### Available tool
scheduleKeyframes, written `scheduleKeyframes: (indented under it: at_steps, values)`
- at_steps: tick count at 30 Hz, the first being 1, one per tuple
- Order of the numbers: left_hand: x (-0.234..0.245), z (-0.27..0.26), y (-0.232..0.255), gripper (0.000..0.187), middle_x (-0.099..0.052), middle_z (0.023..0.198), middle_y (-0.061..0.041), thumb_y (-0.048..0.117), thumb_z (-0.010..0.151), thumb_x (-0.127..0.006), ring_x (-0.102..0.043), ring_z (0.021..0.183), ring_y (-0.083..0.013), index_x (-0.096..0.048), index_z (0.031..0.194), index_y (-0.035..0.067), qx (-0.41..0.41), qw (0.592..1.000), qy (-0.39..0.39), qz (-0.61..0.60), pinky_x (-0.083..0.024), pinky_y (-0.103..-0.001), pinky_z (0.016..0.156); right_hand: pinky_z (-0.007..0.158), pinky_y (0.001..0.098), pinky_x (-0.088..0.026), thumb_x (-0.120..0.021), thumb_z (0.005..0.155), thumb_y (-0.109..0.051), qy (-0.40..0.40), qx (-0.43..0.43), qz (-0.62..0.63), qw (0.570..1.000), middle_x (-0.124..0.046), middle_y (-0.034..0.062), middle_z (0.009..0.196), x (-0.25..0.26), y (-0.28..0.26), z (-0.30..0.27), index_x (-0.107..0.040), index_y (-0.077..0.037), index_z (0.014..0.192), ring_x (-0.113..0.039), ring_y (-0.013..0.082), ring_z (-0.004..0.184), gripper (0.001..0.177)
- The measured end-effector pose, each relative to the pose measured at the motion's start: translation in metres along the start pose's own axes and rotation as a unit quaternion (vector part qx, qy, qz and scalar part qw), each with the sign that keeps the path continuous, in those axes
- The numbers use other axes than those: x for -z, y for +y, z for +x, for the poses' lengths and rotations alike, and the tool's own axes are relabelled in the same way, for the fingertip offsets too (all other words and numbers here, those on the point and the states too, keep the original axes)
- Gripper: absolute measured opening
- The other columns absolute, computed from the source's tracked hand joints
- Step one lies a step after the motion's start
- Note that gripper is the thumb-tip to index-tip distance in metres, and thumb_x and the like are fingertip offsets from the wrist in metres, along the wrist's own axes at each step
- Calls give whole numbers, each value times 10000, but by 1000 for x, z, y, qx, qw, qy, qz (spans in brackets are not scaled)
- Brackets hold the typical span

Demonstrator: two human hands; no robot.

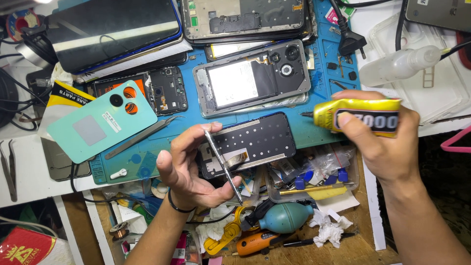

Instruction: The person applies adhesive from a yellow tube along the edges of a disassembled smartphone frame. They hold the frame with one hand while squeezing the tube with the other, then place the screen assembly onto the frame to complete the bonding process.

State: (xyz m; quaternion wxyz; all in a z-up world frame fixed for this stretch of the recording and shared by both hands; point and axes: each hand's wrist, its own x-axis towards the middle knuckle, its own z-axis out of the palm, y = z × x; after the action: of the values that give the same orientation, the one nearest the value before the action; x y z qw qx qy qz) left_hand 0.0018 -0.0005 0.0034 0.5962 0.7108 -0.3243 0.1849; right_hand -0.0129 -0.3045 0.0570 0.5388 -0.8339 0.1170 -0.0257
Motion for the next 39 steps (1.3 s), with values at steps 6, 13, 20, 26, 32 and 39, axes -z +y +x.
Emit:
scheduleKeyframes:
  at_steps: [6, 13, 20, 26, 32, 39]
  values:
    - [2, -6, -3, 1180, -466, 1356, -277, 131, 810, -826, -641, 1225, -440, -39, 1664, 340, 5, 1000, -5, -19, -590, -552, 1085, 727, 399, -566, -627, 904, -186, 19, -107, 410, 906, -627, 114, 994, -7, 18, -8, -620, -132, 1252, -553, 198, 738, 352]
    - [2, -4, -3, 1183, -479, 1339, -289, 147, 806, -840, -635, 1225, -443, -43, 1659, 337, -6, 1000, -5, -26, -587, -553, 1085, 1039, 648, -546, -696, 933, -228, -23, -100, 596, 797, -550, 38, 823, -41, 8, -13, -619, -167, 1268, -560, 151, 794, 349]
    - [2, -6, -4, 1199, -479, 1342, -311, 123, 811, -827, -637, 1233, -435, -19, 1671, 335, -8, 1000, -4, -17, -576, -517, 1101, 1282, 563, -498, -574, 953, -241, 136, 158, 392, 896, -451, 34, 914, -57, 2, -9, -508, -123, 1197, -483, 182, 621, 279]
    - [2, -7, -4, 1203, -469, 1347, -311, 122, 807, -823, -642, 1229, -439, -11, 1668, 336, -4, 1000, -6, -13, -567, -521, 1108, 1289, 653, -415, -463, 947, -171, 301, 343, 157, 876, -394, 39, 1164, -33, 38, -17, -403, -70, 1133, -375, 160, 1013, 220]
    - [2, -6, -2, 1208, -476, 1331, -302, 138, 802, -819, -646, 1214, -422, -5, 1668, 355, -1, 1000, -4, 3, -563, -505, 1092, 977, 528, -428, -469, 1077, -241, 394, 345, 30, 852, -394, 172, 1185, 5, 89, -51, -387, -52, 1228, -416, 311, 1070, 256]
    - [1, -4, -4, 1189, -491, 1320, -302, 162, 808, -822, -645, 1213, -426, -19, 1667, 342, -10, 1000, -2, -13, -571, -518, 1092, 481, 302, -356, -527, 973, -333, 415, 151, 74, 894, -381, 89, 879, -12, 93, -118, -430, -78, 1209, -407, 221, 530, 361]
